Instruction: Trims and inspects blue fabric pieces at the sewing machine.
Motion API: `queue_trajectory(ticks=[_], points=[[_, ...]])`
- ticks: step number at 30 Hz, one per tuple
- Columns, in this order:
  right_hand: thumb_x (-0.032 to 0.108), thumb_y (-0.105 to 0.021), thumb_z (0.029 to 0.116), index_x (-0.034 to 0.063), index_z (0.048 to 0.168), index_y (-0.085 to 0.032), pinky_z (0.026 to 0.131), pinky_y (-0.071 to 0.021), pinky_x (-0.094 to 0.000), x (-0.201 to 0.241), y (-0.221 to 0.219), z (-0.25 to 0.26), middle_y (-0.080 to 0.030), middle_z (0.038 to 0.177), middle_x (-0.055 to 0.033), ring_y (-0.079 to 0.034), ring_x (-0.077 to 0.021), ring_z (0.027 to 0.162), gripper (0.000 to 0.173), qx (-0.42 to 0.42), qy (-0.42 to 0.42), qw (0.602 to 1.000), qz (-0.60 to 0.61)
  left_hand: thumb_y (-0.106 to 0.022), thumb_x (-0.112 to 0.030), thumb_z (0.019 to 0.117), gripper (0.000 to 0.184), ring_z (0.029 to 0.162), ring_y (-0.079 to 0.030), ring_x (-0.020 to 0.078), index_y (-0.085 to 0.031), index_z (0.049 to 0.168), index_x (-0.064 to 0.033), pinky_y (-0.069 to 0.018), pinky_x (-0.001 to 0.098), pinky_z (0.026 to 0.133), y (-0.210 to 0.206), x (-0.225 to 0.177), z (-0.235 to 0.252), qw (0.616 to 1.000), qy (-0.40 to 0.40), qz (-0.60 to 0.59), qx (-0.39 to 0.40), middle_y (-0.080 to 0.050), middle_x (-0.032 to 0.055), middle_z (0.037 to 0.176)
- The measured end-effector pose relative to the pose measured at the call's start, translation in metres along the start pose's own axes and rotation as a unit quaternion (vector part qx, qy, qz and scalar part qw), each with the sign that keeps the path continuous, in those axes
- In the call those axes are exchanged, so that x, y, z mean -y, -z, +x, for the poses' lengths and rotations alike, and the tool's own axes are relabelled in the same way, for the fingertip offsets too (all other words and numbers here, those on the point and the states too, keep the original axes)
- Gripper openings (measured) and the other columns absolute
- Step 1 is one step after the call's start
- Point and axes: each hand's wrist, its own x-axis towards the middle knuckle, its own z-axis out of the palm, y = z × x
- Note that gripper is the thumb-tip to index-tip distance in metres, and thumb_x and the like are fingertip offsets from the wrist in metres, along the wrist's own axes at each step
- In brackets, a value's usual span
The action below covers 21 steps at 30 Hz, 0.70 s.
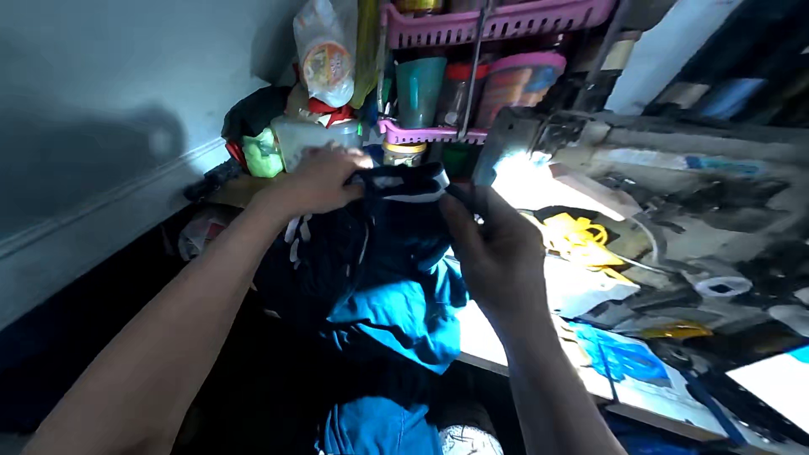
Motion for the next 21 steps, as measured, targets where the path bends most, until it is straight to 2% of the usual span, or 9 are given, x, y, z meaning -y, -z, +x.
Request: queue_trajectory(ticks=[2,3,5,8,10,13,17,19,21], points=[[0.024,-0.055,0.1054,0.009,0.117,-0.069,0.053,-0.0435,-0.0124,0.008,0.015,-0.002,-0.066,0.09,0.0024,-0.051,0.004,0.06,0.023,0.004,0.034,0.999,-0.013,-0.059,-0.004,0.0962,0.028,0.119,-0.062,0.0389,-0.068,0.122,0.0005,-0.0445,0.0647,0.1,0.028,-0.022,-0.002,0.996,-0.044,-0.003,-0.084,-0.068,0.0213,0.122],[0.023,-0.055,0.1054,0.008,0.118,-0.069,0.051,-0.0415,-0.0122,0.008,0.024,-0.001,-0.065,0.086,0.0029,-0.048,0.0047,0.056,0.024,0.005,0.043,0.999,-0.012,-0.058,-0.005,0.0975,0.023,0.105,-0.068,0.031,-0.068,0.118,-0.0004,-0.0519,0.0561,0.092,0.04,-0.032,-0.004,0.991,-0.056,-0.011,-0.123,-0.071,0.0181,0.111],[0.023,-0.055,0.1057,0.0068,0.118,-0.067,0.049,-0.0409,-0.0131,0.005,0.044,0.01,-0.061,0.079,0.0067,-0.045,0.0065,0.052,0.023,-0.019,0.036,0.999,-0.001,-0.057,-0.015,0.101,0.018,0.089,-0.067,0.0159,-0.067,0.114,-0.0071,-0.0551,0.0408,0.082,0.051,-0.046,-0.005,0.987,-0.055,-0.013,-0.152,-0.07,0.0082,0.099],[0.026,-0.053,0.1069,0.0041,0.118,-0.064,0.051,-0.049,-0.0176,-0.004,0.059,0.026,-0.062,0.079,0.0057,-0.052,0.0044,0.054,0.027,-0.067,-0.02,0.997,0.016,-0.061,-0.023,0.1027,0.027,0.095,-0.068,0.0356,-0.067,0.121,-0.0024,-0.0516,0.0615,0.085,0.045,-0.046,-0.001,0.998,-0.005,0.029,-0.052,-0.07,0.0197,0.103],[0.028,-0.05,0.1084,0.004,0.116,-0.06,0.049,-0.0532,-0.0213,-0.005,0.055,0.021,-0.061,0.077,0.0029,-0.056,-0.0004,0.052,0.027,-0.06,-0.068,0.995,0.042,-0.061,-0.025,0.104,0.027,0.096,-0.067,0.0353,-0.067,0.117,-0.0025,-0.0509,0.0593,0.087,0.041,-0.041,0.0,0.999,0.019,0.047,-0.002,-0.069,0.019,0.102],[0.028,-0.048,0.1092,0.0077,0.122,-0.059,0.044,-0.0469,-0.025,0.011,0.045,-0.013,-0.06,0.075,-0.0022,-0.052,-0.0069,0.049,0.026,0.04,-0.089,0.993,0.066,-0.061,-0.018,0.1021,0.022,0.098,-0.068,0.0327,-0.069,0.115,-0.0008,-0.0509,0.0589,0.089,0.053,-0.042,-0.011,0.995,0.014,-0.008,-0.099,-0.07,0.0196,0.103],[0.016,-0.056,0.1006,0.0153,0.126,-0.065,0.048,-0.0445,-0.0137,0.027,0.055,-0.037,-0.063,0.082,0.0086,-0.05,0.0034,0.054,0.027,0.182,-0.013,0.978,0.105,-0.061,-0.021,0.1002,0.016,0.087,-0.063,0.0052,-0.067,0.112,-0.0123,-0.053,0.0333,0.081,0.079,-0.067,-0.038,0.989,0.0,-0.025,-0.143,-0.067,0.0003,0.098],[0.01,-0.054,0.0985,0.0163,0.123,-0.068,0.048,-0.0429,-0.01,0.025,0.078,-0.032,-0.063,0.079,0.013,-0.049,0.0075,0.055,0.029,0.155,0.014,0.977,0.144,-0.061,-0.029,0.0975,0.017,0.08,-0.06,-0.0023,-0.067,0.108,-0.0167,-0.0509,0.0239,0.074,0.086,-0.078,-0.054,0.987,-0.038,-0.002,-0.154,-0.065,-0.0069,0.091],[0.013,-0.056,0.1012,0.0242,0.116,-0.068,0.05,-0.045,-0.0088,0.021,0.102,-0.025,-0.065,0.078,0.0178,-0.052,0.0091,0.056,0.023,0.084,0.004,0.978,0.192,-0.066,-0.033,0.0961,0.012,0.075,-0.059,-0.0108,-0.065,0.104,-0.0234,-0.0503,0.0095,0.067,0.091,-0.082,-0.07,0.982,-0.104,-0.067,-0.14,-0.063,-0.0174,0.085]])
